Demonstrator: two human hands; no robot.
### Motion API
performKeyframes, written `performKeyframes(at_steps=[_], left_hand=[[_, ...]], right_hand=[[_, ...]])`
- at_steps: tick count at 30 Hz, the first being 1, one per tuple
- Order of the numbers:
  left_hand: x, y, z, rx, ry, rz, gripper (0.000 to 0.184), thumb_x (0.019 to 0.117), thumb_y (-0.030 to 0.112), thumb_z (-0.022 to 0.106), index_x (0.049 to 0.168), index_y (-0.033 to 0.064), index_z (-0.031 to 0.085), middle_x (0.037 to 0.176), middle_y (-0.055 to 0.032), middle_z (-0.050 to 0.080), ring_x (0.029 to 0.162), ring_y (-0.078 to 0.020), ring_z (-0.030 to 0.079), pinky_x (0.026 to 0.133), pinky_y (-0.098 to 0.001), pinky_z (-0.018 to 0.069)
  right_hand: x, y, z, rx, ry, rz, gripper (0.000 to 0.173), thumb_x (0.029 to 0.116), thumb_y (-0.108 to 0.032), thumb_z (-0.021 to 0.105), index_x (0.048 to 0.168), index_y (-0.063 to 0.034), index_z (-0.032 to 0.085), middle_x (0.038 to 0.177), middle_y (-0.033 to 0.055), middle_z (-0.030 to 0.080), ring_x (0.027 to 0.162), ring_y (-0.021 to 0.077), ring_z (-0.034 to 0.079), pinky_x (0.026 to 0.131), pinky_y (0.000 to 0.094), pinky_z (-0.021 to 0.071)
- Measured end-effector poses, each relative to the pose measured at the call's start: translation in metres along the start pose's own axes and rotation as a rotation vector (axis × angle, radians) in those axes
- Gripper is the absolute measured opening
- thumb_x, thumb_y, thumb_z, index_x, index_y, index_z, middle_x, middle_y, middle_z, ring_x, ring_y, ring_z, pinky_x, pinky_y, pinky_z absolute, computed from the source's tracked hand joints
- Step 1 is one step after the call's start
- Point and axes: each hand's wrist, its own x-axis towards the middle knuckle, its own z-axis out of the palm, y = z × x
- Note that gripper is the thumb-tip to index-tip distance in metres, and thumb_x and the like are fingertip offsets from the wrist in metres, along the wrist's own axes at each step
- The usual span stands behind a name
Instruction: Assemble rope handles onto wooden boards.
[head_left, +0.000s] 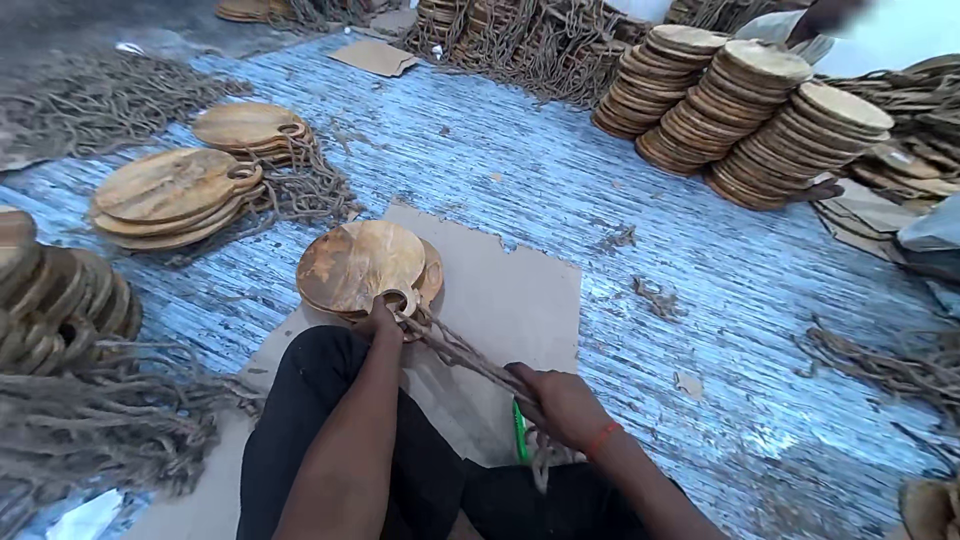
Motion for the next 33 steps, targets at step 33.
performKeyframes(at_steps=[33], left_hand=[[-0.037,0.017,-0.012,1.880,-0.535,1.031,0.057,0.0927,0.030,0.072,0.141,0.0064,0.054,0.128,-0.0201,0.067,0.122,-0.0400,0.061,0.113,-0.0656,0.0320]], right_hand=[[-0.016,0.023,-0.037,-0.070,0.337,-0.048,0.038,0.0993,-0.037,0.067,0.135,-0.0260,0.067,0.112,0.0076,0.075,0.103,0.0292,0.071,0.086,0.0535,0.0553]])
